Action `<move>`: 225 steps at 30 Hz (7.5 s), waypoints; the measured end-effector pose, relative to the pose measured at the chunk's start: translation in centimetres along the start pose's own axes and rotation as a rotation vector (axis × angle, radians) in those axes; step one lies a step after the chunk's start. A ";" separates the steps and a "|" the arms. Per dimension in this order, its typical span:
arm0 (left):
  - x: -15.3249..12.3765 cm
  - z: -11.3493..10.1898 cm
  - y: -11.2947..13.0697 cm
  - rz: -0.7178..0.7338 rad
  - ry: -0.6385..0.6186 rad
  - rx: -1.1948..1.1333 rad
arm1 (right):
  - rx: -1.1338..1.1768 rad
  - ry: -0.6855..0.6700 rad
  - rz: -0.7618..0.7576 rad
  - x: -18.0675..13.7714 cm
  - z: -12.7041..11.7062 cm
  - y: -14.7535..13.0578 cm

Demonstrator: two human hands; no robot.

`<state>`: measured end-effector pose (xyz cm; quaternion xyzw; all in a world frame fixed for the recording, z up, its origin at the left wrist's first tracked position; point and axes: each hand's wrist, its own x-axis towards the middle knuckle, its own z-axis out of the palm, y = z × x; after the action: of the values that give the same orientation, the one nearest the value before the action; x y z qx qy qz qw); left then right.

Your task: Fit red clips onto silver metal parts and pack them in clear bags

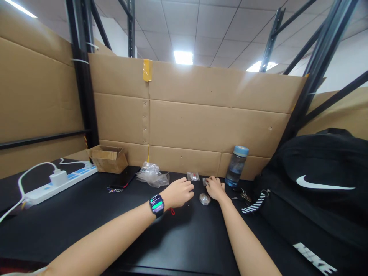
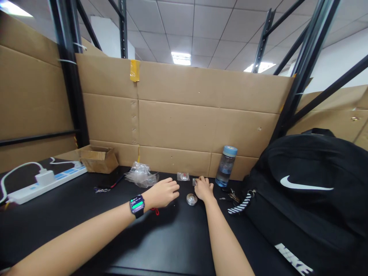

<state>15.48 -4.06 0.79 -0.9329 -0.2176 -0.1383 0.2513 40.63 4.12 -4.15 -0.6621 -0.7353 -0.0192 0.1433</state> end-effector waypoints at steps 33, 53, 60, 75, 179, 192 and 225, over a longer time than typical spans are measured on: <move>-1.6 2.0 2.6 -0.497 0.143 -0.605 | 0.520 0.404 0.030 -2.9 -3.0 -1.3; -0.8 -0.7 2.3 -0.309 0.316 -0.043 | 1.276 0.147 -0.216 -4.4 -3.9 -6.1; -2.0 0.1 -0.5 -0.470 0.384 -0.137 | 0.928 0.234 -0.249 -3.2 -2.8 -4.6; -9.6 4.7 -7.2 -1.115 -0.220 -0.254 | 0.559 -0.168 -0.372 -2.2 -2.0 1.7; -5.9 2.3 -4.2 -0.569 -0.037 -0.733 | 0.402 -0.183 -0.327 -5.0 -4.7 -2.0; -5.7 2.3 -4.3 -0.539 0.001 -0.714 | 0.333 -0.084 -0.305 -2.4 -0.9 1.7; -1.6 -6.9 1.3 -0.476 0.494 -1.322 | 1.340 -0.227 -0.336 -9.6 -14.7 -11.1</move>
<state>13.71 -9.28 5.44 -0.7590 -0.2223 -0.4966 -0.3576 33.24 -9.76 9.52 -0.3064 -0.6917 0.4858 0.4379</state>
